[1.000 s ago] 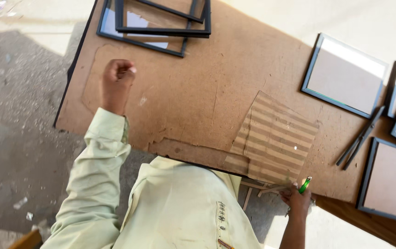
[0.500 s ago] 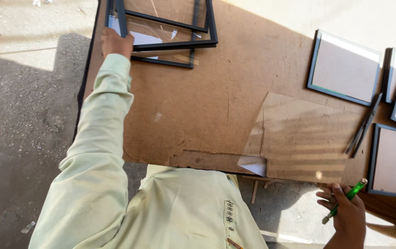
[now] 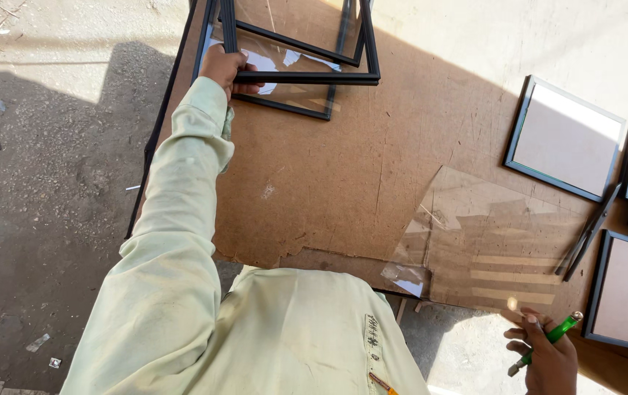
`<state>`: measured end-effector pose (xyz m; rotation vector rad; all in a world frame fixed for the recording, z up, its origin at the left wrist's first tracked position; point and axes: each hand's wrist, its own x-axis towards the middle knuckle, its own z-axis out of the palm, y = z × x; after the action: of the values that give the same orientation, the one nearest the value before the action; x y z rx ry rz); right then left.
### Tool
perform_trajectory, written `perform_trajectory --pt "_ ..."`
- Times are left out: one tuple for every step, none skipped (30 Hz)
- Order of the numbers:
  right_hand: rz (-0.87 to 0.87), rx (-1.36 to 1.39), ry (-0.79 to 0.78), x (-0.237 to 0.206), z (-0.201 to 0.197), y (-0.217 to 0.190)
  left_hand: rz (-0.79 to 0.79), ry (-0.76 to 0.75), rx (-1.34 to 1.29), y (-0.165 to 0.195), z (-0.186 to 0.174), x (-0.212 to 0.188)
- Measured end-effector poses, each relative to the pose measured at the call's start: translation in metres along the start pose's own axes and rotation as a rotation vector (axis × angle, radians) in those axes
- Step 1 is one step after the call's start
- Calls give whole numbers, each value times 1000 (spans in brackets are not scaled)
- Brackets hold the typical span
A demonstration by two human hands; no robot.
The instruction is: The person assembles window frames by placing glass panes into black frames, using a green marker to mark edges, and arranging multiple frames on a wooden workbench. The person handles frames and glass pieces one at a time, occasionally flipping frames and aligning components.
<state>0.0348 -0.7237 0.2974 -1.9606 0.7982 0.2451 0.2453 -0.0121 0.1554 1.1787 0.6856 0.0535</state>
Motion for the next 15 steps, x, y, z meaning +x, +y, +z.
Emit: perform_trajectory --pt "14 -6 -2 -1 2 0 25 -7 17 0 -1 -4" --pt "27 -10 -5 -1 3 0 52 -14 34 0 -1 -9" --pt "41 -17 -7 -3 5 -1 77 -21 51 -1 -2 -16" --pt "40 -28 -9 -5 6 -2 98 -30 39 -2 -4 -25" --pt "38 -37 -11 -7 8 -2 121 -40 29 -2 -6 -35" --pt "36 -44 -13 -9 10 -3 146 -51 19 -2 -8 -47" --pt "41 -2 -12 -9 12 -2 158 -70 22 -4 -10 -60" --pt "48 41 -8 -9 15 0 170 -92 26 -7 -13 -75" --pt "56 82 -3 -9 17 2 180 -114 30 -13 -14 -90" --pt "34 93 -3 -7 18 6 181 -137 21 -18 -16 -104" --pt "14 103 -3 -5 19 11 181 -159 13 -25 -18 -117" --pt "-3 113 2 -2 19 17 160 -163 20 -34 -19 -129" --pt "-17 176 -13 0 16 23 136 -169 26 -45 -20 -142" --pt "-31 241 -27 5 13 30 94 -181 40 -56 -22 -153" --pt "-43 310 -32 9 10 37 51 -202 56 -67 -23 -164"
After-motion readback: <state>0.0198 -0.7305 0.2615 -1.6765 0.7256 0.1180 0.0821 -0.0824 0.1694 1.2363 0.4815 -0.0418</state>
